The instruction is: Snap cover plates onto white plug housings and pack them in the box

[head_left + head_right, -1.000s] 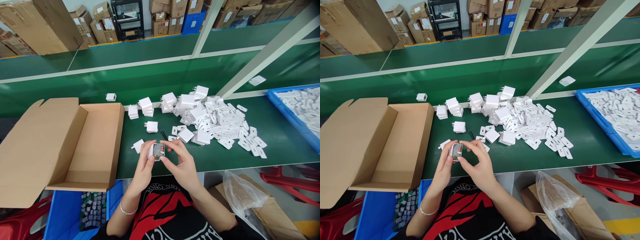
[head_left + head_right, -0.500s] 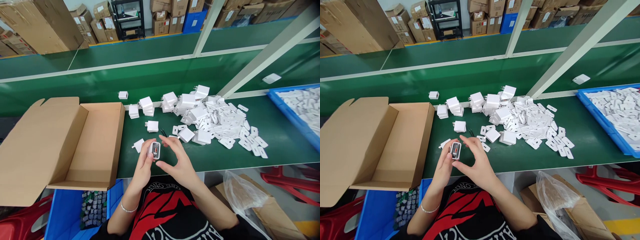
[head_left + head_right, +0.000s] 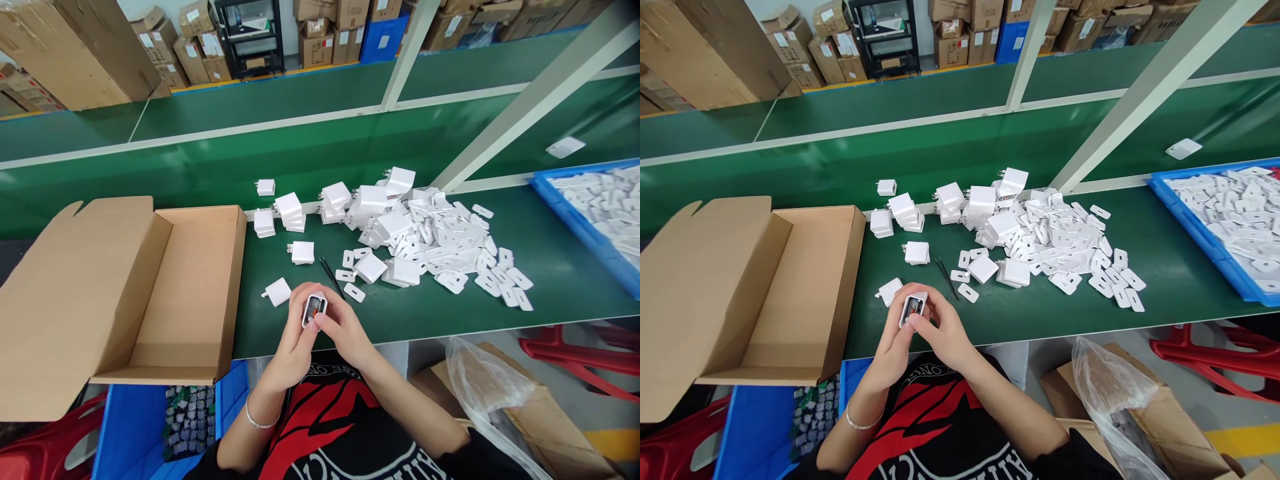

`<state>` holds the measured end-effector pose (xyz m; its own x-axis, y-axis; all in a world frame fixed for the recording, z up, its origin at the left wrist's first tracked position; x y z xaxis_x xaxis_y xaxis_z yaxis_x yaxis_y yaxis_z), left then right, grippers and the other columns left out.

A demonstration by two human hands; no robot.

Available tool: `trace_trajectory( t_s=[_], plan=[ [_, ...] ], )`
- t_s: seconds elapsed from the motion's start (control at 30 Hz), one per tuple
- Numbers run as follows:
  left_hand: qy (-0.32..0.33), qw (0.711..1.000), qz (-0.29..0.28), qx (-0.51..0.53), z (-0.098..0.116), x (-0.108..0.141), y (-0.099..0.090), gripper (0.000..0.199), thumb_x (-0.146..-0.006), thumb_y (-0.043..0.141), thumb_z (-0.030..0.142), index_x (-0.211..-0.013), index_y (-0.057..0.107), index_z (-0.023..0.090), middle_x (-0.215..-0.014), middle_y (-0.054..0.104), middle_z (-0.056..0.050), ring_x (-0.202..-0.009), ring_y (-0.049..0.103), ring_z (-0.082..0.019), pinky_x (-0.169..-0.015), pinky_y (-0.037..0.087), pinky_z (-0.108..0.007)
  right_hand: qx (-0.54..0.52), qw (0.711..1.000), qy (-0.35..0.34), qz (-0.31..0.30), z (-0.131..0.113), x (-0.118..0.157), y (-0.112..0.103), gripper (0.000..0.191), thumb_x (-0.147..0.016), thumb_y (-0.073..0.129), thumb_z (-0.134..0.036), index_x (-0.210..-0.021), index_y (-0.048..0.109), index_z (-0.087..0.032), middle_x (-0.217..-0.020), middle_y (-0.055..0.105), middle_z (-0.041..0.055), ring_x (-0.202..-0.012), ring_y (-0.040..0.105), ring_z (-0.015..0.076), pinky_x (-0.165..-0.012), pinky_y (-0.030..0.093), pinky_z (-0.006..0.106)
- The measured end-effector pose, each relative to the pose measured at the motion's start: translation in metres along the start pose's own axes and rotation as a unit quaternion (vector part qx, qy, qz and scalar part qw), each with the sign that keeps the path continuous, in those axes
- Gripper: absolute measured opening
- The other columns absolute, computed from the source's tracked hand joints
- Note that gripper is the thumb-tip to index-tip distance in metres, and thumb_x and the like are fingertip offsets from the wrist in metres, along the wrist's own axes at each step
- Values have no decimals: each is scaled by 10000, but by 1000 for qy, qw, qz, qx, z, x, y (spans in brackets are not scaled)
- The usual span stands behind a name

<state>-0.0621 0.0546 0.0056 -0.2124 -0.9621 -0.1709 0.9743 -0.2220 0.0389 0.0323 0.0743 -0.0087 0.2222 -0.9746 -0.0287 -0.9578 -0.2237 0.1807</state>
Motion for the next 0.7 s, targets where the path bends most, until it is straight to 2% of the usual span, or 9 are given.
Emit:
trace_trajectory(
  t_s=[0.13, 0.23, 0.3, 0.4, 0.53, 0.7],
  plan=[
    [6, 1000, -8, 10, -2, 3, 2, 440, -1090, 428, 410, -1519, 470, 321, -1553, 416, -96, -1464, 391, -295, -1239, 364, -480, -39, 999, -4, 21, -1, 3, 0, 441, -918, 728, -550, -1233, 683, -245, -1003, 683, 42, -866, 614, 203, -754, 546, 324],
    [24, 998, -21, 60, -1, 5, 5, 571, -1048, 406, 615, -1519, 459, 297, -1548, 378, -113, -1465, 365, -352, -1221, 372, -546, -46, 999, 1, 18, -2, 3, 2, 474, -890, 764, -532, -1247, 682, -231, -1010, 675, 50, -879, 608, 205, -758, 540, 322],
    [46, 997, -14, 59, 4, 5, 7, 671, -968, 540, 698, -1502, 457, 300, -1497, 388, -119, -1409, 411, -359, -1163, 435, -536, -42, 999, 5, 22, -2, 4, 2, 511, -868, 785, -533, -1255, 678, -217, -1006, 666, 55, -857, 597, 197, -742, 530, 317],
    [59, 997, 19, 39, 11, 2, 6, 687, -880, 762, 594, -1444, 484, 316, -1418, 416, -104, -1302, 489, -314, -1071, 509, -459, -51, 998, 16, 35, 1, 5, 1, 539, -843, 800, -551, -1240, 680, -207, -980, 650, 51, -786, 565, 174, -687, 505, 303],
    [51, 998, 30, 24, 13, 0, 8, 625, -905, 755, 546, -1426, 506, 306, -1413, 432, -111, -1271, 516, -301, -1054, 519, -446, -65, 997, 21, 43, 6, 5, 0, 512, -835, 806, -549, -1203, 696, -211, -943, 643, 39, -758, 551, 164, -653, 489, 291],
    [32, 999, 33, -2, 3, 2, 6, 565, -938, 737, 484, -1429, 516, 313, -1463, 439, -107, -1339, 488, -304, -1107, 483, -444, -70, 996, 13, 47, 13, 1, -1, 494, -840, 799, -574, -1158, 703, -209, -923, 649, 33, -772, 568, 168, -658, 499, 290]
  ],
)
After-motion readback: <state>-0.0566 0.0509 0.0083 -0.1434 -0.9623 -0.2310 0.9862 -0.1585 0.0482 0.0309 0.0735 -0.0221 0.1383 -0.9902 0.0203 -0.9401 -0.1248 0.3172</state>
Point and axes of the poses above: each hand's wrist, its own x-axis away from the middle knuckle, its own y-axis out of the palm, z = x × y, the point moved 10 cm from there along -x, towards the middle knuckle
